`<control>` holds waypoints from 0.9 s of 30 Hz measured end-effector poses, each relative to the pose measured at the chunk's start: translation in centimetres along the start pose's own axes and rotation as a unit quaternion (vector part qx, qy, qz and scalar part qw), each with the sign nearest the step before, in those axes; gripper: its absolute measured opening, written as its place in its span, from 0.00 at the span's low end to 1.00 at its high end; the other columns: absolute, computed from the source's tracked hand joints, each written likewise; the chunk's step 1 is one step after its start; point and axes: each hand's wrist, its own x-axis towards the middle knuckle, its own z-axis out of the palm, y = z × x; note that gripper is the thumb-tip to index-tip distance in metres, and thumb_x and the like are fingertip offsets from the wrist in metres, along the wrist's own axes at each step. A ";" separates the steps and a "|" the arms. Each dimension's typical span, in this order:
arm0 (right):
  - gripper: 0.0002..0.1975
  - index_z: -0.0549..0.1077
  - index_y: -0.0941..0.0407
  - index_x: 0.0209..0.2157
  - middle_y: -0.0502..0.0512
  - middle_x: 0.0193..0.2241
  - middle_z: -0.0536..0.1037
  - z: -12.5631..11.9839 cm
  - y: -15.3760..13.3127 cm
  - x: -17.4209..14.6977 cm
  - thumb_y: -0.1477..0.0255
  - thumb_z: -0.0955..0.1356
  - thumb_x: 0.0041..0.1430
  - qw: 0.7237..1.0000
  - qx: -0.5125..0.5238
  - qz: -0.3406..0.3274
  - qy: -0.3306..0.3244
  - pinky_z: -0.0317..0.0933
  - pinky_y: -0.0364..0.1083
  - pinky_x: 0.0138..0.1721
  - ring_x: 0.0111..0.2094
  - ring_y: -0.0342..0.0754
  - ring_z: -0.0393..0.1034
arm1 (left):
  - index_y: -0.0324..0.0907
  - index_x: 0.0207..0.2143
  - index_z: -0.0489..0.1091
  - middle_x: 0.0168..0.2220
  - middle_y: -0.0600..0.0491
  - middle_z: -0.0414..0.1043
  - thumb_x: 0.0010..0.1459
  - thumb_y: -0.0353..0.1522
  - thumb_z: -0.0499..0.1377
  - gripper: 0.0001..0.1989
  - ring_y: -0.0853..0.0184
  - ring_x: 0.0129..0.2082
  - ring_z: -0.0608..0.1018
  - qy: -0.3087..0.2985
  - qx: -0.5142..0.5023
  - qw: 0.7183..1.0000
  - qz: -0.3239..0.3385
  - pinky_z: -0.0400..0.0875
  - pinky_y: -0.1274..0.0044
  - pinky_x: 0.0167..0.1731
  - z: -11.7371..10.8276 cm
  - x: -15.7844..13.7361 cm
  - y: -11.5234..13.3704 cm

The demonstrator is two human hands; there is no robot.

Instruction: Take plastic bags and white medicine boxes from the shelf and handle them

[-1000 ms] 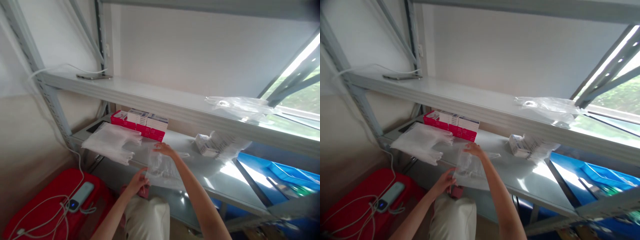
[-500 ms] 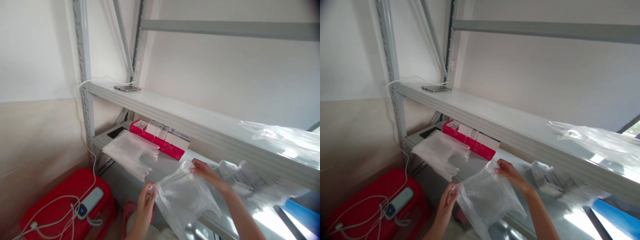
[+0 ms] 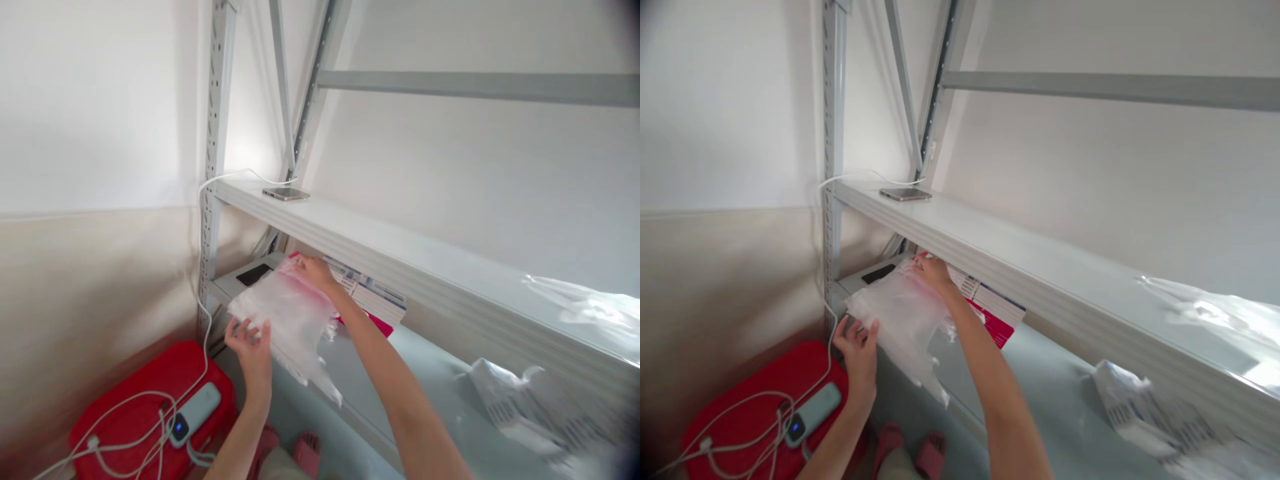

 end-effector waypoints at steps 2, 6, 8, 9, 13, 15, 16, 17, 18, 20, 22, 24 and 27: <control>0.17 0.74 0.53 0.44 0.59 0.36 0.79 2.2 -0.7 2.1 0.58 0.64 0.60 0.997 -0.058 0.011 -0.053 0.60 0.47 0.41 0.40 0.53 0.72 | 0.49 0.55 0.45 0.49 0.46 0.59 0.50 0.33 0.60 0.34 0.69 0.39 0.71 0.003 0.007 0.999 0.039 0.70 0.78 0.33 0.2 1.3 -1.3; 0.17 0.74 0.56 0.44 0.61 0.40 0.78 5.6 -1.5 4.0 0.60 0.63 0.62 0.986 -0.109 0.042 -0.116 0.61 0.47 0.43 0.44 0.53 0.72 | 0.41 0.58 0.46 0.52 0.41 0.54 0.52 0.26 0.55 0.32 0.65 0.44 0.69 0.040 0.073 0.993 0.087 0.70 0.70 0.42 0.6 2.6 -4.5; 0.16 0.74 0.57 0.43 0.62 0.40 0.78 6.7 -1.6 4.2 0.62 0.62 0.62 0.986 -0.106 0.050 -0.122 0.61 0.46 0.43 0.44 0.53 0.72 | 0.39 0.59 0.47 0.55 0.38 0.50 0.54 0.27 0.55 0.31 0.60 0.51 0.66 0.062 0.117 0.984 0.120 0.65 0.64 0.50 0.8 2.5 -5.6; 0.16 0.74 0.57 0.43 0.61 0.41 0.78 7.2 -1.6 4.2 0.63 0.62 0.63 0.985 -0.106 0.052 -0.123 0.61 0.46 0.43 0.44 0.53 0.72 | 0.38 0.59 0.47 0.57 0.37 0.48 0.56 0.28 0.54 0.30 0.57 0.55 0.63 0.074 0.138 0.978 0.136 0.61 0.62 0.54 0.9 2.2 -6.0; 0.15 0.75 0.56 0.43 0.59 0.42 0.77 8.4 -1.4 4.1 0.63 0.62 0.63 0.984 -0.103 0.056 -0.132 0.62 0.47 0.42 0.44 0.52 0.72 | 0.34 0.61 0.43 0.62 0.31 0.39 0.60 0.35 0.52 0.31 0.49 0.65 0.45 0.088 0.217 0.959 0.161 0.43 0.56 0.61 1.5 0.7 -6.9; 0.15 0.75 0.55 0.42 0.58 0.42 0.77 8.8 -1.3 4.1 0.62 0.62 0.63 0.984 -0.100 0.056 -0.135 0.63 0.48 0.42 0.45 0.52 0.71 | 0.32 0.62 0.40 0.63 0.28 0.35 0.61 0.37 0.50 0.32 0.48 0.65 0.41 0.064 0.231 0.960 0.144 0.40 0.53 0.61 2.0 0.1 -7.3; 0.15 0.75 0.55 0.41 0.57 0.42 0.77 8.9 -1.3 4.1 0.61 0.62 0.62 0.984 -0.099 0.059 -0.137 0.63 0.48 0.42 0.45 0.52 0.71 | 0.31 0.62 0.39 0.63 0.27 0.33 0.62 0.37 0.49 0.33 0.47 0.66 0.40 0.050 0.232 0.962 0.133 0.40 0.52 0.60 2.2 -0.1 -7.5; 0.15 0.74 0.54 0.42 0.57 0.43 0.77 9.0 -1.3 4.0 0.60 0.62 0.63 0.984 -0.097 0.060 -0.139 0.63 0.48 0.43 0.45 0.52 0.71 | 0.30 0.63 0.38 0.64 0.26 0.32 0.62 0.38 0.48 0.33 0.47 0.66 0.39 0.039 0.234 0.963 0.124 0.39 0.51 0.60 2.4 -0.2 -7.7; 0.16 0.74 0.54 0.42 0.57 0.43 0.77 9.1 -1.2 3.9 0.60 0.62 0.63 0.984 -0.096 0.060 -0.135 0.63 0.48 0.43 0.45 0.51 0.70 | 0.28 0.63 0.38 0.64 0.25 0.32 0.62 0.38 0.47 0.34 0.46 0.66 0.39 0.032 0.236 0.964 0.120 0.39 0.51 0.60 2.5 -0.3 -7.8; 0.18 0.72 0.56 0.45 0.59 0.44 0.76 8.9 -1.2 3.5 0.59 0.60 0.64 0.988 -0.101 0.058 -0.105 0.63 0.49 0.43 0.46 0.51 0.70 | 0.26 0.62 0.38 0.64 0.24 0.31 0.61 0.39 0.48 0.36 0.45 0.65 0.38 0.027 0.241 0.963 0.118 0.37 0.50 0.60 2.7 -0.4 -7.9; 0.20 0.69 0.58 0.48 0.63 0.46 0.74 8.4 -1.1 2.9 0.59 0.59 0.65 0.990 -0.123 0.062 -0.038 0.63 0.51 0.43 0.46 0.52 0.69 | 0.25 0.62 0.36 0.63 0.23 0.31 0.59 0.40 0.51 0.39 0.43 0.65 0.38 0.025 0.239 0.964 0.117 0.35 0.48 0.59 2.7 -0.5 -7.7; 0.20 0.68 0.58 0.48 0.63 0.46 0.73 7.5 -0.7 1.8 0.59 0.58 0.66 0.987 -0.148 0.057 0.015 0.61 0.52 0.45 0.47 0.52 0.67 | 0.29 0.63 0.31 0.64 0.24 0.29 0.57 0.41 0.53 0.43 0.43 0.65 0.41 0.013 0.222 0.967 0.126 0.35 0.46 0.58 2.5 -0.6 -7.0; 0.17 0.68 0.55 0.47 0.57 0.46 0.74 5.1 0.7 -1.6 0.63 0.55 0.68 0.982 -0.156 0.055 0.094 0.59 0.49 0.46 0.46 0.49 0.67 | 0.42 0.64 0.36 0.66 0.35 0.30 0.56 0.42 0.53 0.40 0.43 0.65 0.40 0.035 0.230 0.952 0.201 0.34 0.48 0.58 1.6 -1.2 -5.5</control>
